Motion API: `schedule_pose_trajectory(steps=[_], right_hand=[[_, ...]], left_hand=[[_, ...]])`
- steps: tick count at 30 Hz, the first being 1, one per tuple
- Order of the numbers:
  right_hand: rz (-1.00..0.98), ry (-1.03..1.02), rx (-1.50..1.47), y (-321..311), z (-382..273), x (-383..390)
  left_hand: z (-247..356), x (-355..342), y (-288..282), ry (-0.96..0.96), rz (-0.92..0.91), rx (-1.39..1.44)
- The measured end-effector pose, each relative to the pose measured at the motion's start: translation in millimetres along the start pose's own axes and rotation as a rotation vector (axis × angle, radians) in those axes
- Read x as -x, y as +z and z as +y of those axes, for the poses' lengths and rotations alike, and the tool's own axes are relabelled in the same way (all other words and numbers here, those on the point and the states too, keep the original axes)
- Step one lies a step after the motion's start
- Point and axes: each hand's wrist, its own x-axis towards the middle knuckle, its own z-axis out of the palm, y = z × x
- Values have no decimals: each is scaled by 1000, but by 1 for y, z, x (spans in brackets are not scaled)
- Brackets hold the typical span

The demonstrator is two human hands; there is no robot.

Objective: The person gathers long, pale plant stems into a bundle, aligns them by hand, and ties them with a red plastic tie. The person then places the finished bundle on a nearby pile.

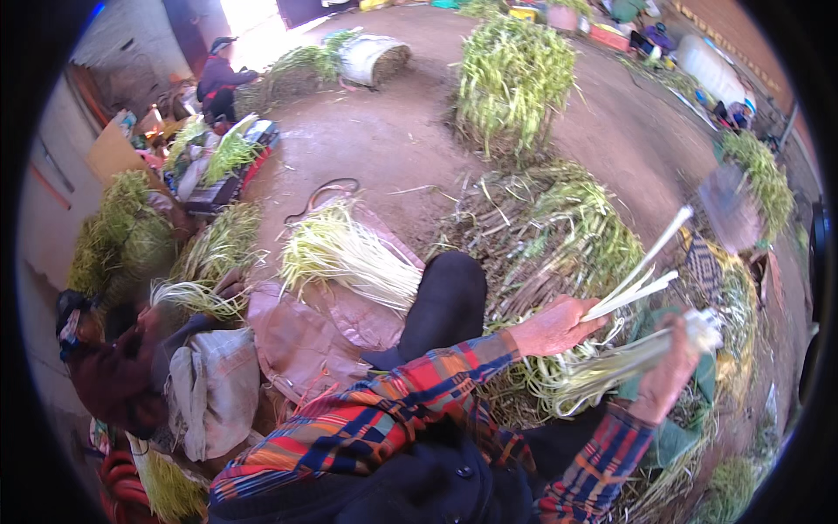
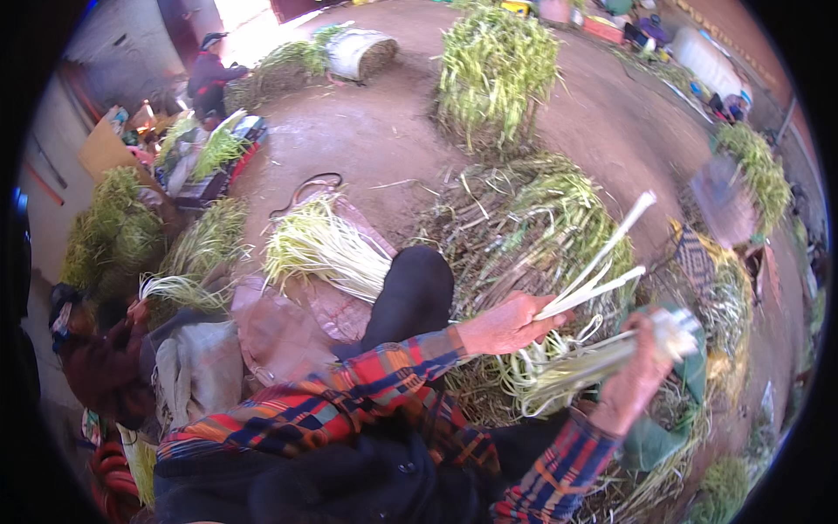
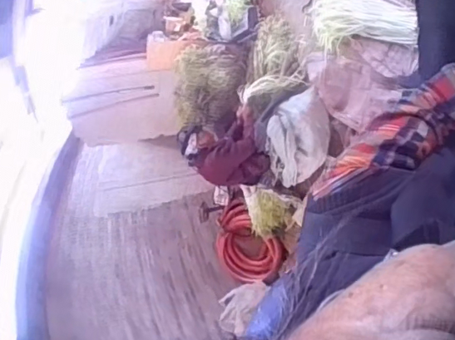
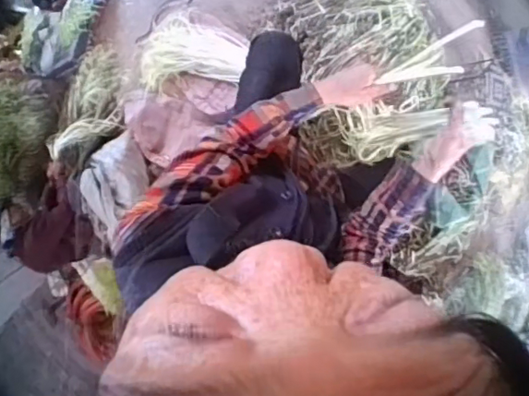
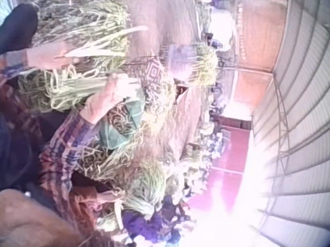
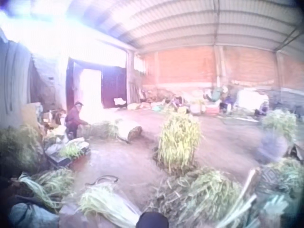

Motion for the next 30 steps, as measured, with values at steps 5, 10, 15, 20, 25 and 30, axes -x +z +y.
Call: schedule_pose_trajectory(steps=[5,10,15,20,25,30], right_hand=[[-247,44,-73,20,2,23],[-288,38,-136,24,-6,24],[-222,77,-157,17,-10,22],[-253,173,-154,10,-16,21],[-347,143,-61,29,-3,30],[-307,85,89,35,5,36]], left_hand=[[2,14,1,-187,-165,212],[7,11,0,-23,-260,73],[3,10,2,-94,-274,137],[1,-1,-8,-92,-124,245],[10,-4,-1,-34,-124,108],[14,2,10,-50,-101,-101]])
